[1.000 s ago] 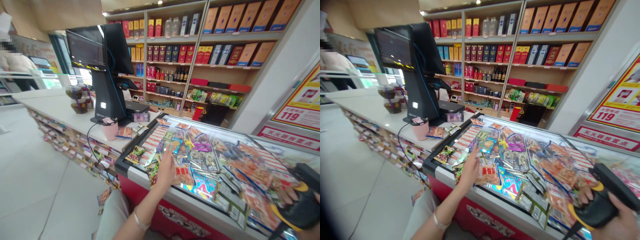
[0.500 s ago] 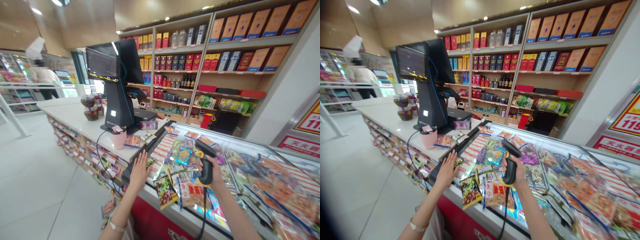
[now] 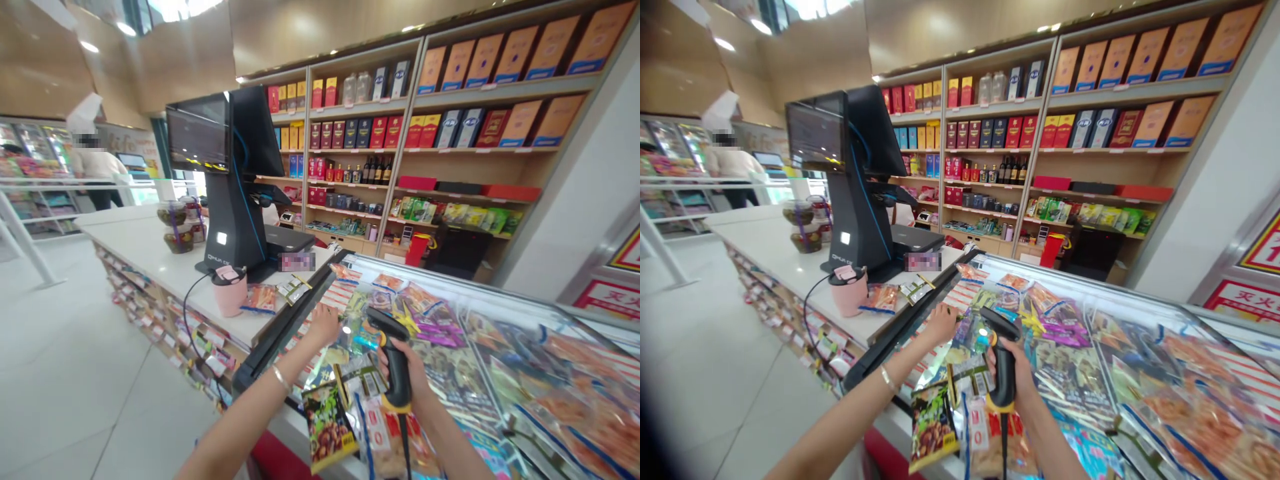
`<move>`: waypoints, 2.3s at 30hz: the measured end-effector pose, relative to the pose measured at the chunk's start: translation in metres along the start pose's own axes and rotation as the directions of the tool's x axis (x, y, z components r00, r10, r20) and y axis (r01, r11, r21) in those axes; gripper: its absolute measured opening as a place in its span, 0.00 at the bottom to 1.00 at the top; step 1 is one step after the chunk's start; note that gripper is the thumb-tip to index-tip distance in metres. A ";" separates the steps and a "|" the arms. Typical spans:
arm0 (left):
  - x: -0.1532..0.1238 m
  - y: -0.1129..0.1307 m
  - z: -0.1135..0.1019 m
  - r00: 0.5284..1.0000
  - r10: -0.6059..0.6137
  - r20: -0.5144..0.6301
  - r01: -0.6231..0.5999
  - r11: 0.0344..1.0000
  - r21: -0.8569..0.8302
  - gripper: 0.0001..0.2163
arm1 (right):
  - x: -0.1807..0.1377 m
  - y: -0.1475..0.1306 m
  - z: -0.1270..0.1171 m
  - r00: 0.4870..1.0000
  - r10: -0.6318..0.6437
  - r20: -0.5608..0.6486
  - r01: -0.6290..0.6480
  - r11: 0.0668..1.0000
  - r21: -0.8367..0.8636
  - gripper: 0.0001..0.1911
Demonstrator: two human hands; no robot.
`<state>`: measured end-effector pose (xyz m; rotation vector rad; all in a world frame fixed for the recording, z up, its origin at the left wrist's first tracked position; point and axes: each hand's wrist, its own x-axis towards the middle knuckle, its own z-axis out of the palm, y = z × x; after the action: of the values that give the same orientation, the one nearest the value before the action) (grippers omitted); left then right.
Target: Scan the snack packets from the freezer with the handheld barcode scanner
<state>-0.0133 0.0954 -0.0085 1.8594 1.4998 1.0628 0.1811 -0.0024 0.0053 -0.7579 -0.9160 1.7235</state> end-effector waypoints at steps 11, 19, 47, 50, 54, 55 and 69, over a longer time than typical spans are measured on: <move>0.043 0.025 0.006 0.925 0.001 0.380 0.374 0.181 -0.910 0.17 | 0.000 0.001 0.003 1.000 0.000 -0.005 0.000 0.999 0.044 0.22; 0.037 0.025 0.006 0.900 -0.017 0.435 0.434 -0.048 -0.900 0.16 | -0.006 -0.002 0.006 0.994 -0.087 -0.070 0.095 0.988 0.119 0.18; 0.039 0.021 -0.006 0.888 0.001 0.460 0.459 -0.068 -0.886 0.18 | -0.013 0.002 0.003 0.965 -0.169 -0.200 0.186 0.980 0.070 0.18; 0.039 0.019 -0.005 0.886 0.026 0.463 0.463 -0.071 -0.883 0.18 | -0.012 0.002 0.003 0.964 -0.178 -0.198 0.194 0.979 0.067 0.18; 0.036 0.026 -0.006 0.880 0.039 0.474 0.476 -0.071 -0.877 0.18 | -0.014 -0.007 0.010 0.961 -0.241 -0.139 0.252 0.965 0.068 0.18; 0.033 0.031 -0.008 0.879 0.056 0.474 0.477 -0.071 -0.876 0.18 | -0.016 -0.012 0.013 0.952 -0.282 -0.121 0.292 0.954 0.073 0.17; -0.111 0.182 0.057 0.883 0.044 0.467 0.452 0.184 -0.873 0.17 | -0.148 -0.088 -0.018 0.739 -0.640 -0.210 0.653 0.757 -0.006 0.14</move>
<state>0.1258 -0.0531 0.0759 0.7545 0.4517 1.0027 0.2828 -0.1204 0.0815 -0.4682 -0.8430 1.0273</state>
